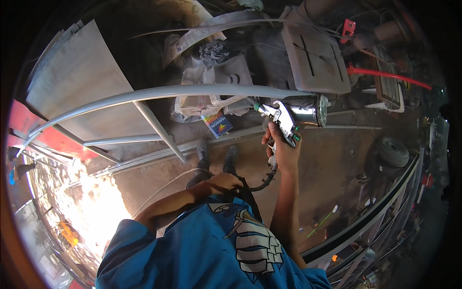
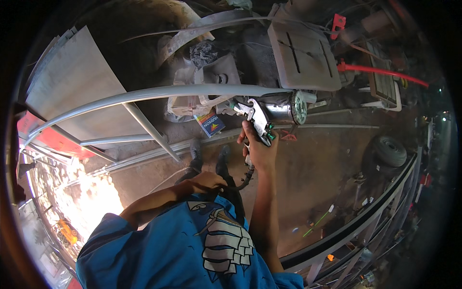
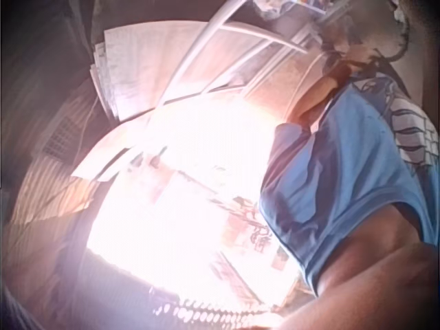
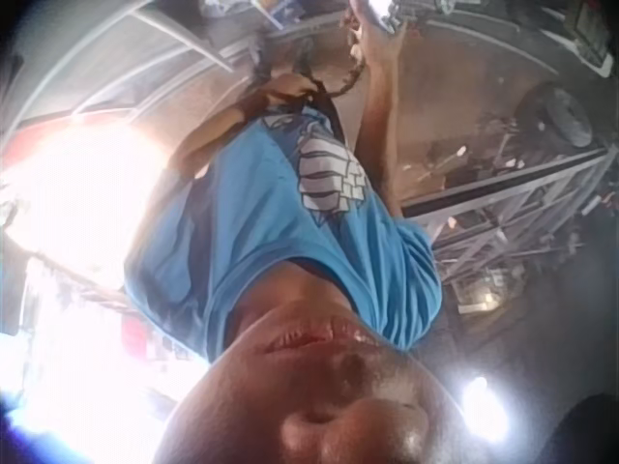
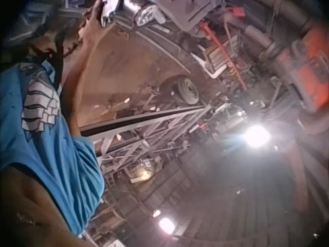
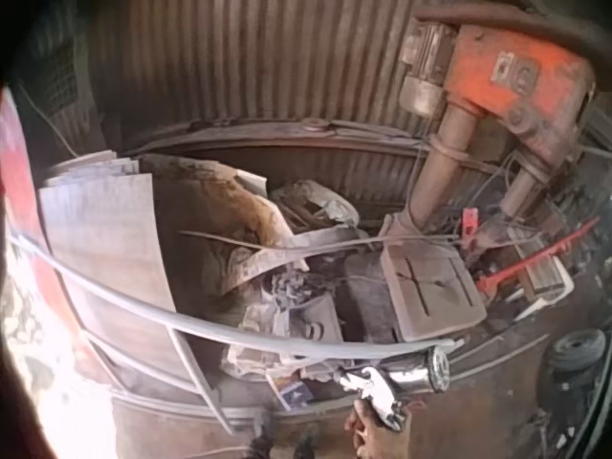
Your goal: The person uses a spray gun to apply paint to a metal frame structure. They move around the frame to cover different sections and later spray a long metal bar resting on the ground.
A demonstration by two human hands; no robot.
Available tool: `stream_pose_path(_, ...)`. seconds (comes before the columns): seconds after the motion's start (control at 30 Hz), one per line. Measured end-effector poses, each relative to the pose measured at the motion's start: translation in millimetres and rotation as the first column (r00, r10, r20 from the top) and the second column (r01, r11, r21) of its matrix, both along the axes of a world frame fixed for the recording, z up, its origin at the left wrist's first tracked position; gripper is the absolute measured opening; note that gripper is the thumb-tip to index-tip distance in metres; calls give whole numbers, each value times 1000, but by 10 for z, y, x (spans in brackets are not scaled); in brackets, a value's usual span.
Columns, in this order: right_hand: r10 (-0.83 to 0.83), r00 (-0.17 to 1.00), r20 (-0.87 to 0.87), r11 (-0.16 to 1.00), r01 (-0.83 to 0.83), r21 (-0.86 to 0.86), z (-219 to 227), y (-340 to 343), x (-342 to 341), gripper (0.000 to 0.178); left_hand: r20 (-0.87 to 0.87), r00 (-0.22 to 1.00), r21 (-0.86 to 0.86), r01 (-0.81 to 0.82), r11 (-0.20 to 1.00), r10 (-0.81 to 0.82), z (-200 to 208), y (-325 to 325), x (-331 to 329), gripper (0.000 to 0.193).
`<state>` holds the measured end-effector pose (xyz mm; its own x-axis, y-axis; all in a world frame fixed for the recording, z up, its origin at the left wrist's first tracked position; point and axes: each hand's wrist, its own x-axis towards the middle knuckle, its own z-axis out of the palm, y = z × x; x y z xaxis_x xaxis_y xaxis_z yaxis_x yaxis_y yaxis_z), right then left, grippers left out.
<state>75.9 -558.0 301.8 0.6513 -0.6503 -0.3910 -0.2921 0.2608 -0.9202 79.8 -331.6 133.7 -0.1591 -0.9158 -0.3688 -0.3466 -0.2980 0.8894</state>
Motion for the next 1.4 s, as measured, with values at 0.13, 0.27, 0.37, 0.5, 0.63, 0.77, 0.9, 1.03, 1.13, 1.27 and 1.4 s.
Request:
stream_pose_path(0.13,-95,994,-60,995,94,-16,-33,-187,-96,22,14,1000,21,10,1000,-10,1,-119,-76,42)
stream_pose_path(0.27,-278,951,-133,955,260,-141,-171,-481,-256,25,27,999,47,30,998,-31,-75,-304,-203,42)
stream_pose_path(0.37,-337,936,-106,923,306,-233,-235,-742,-451,27,-32,999,20,28,999,-27,-168,-422,-317,41)
stream_pose_path(0.5,-443,896,-39,850,406,-334,-274,-1016,-692,21,-7,997,-36,-81,996,81,-303,-584,-502,32)
stream_pose_path(0.63,-535,844,19,783,505,-363,-291,-1215,-873,24,-2,982,-149,-185,971,187,-357,-733,-621,22)
stream_pose_path(0.77,-511,859,-29,828,482,-286,-280,-1332,-955,28,89,995,-66,-46,997,52,-352,-863,-654,27)
stream_pose_path(0.9,-403,911,-84,900,378,-217,-258,-1279,-889,30,53,980,-187,-180,966,193,-269,-805,-776,28)
stream_pose_path(1.03,-300,948,-106,951,289,-107,-246,-1091,-700,35,46,982,-102,-177,979,182,-171,-759,-849,27)
stream_pose_path(1.13,-72,997,-13,997,72,6,-224,-1025,-585,27,59,978,-78,-196,978,201,-89,-716,-868,28)
stream_pose_path(1.27,-39,999,34,998,37,53,-289,-1003,-480,24,57,955,-157,-280,947,292,-17,-629,-895,36)
stream_pose_path(1.4,-251,967,-52,968,250,-29,-416,-1180,-514,26,109,953,-88,-276,957,284,-7,-653,-856,36)
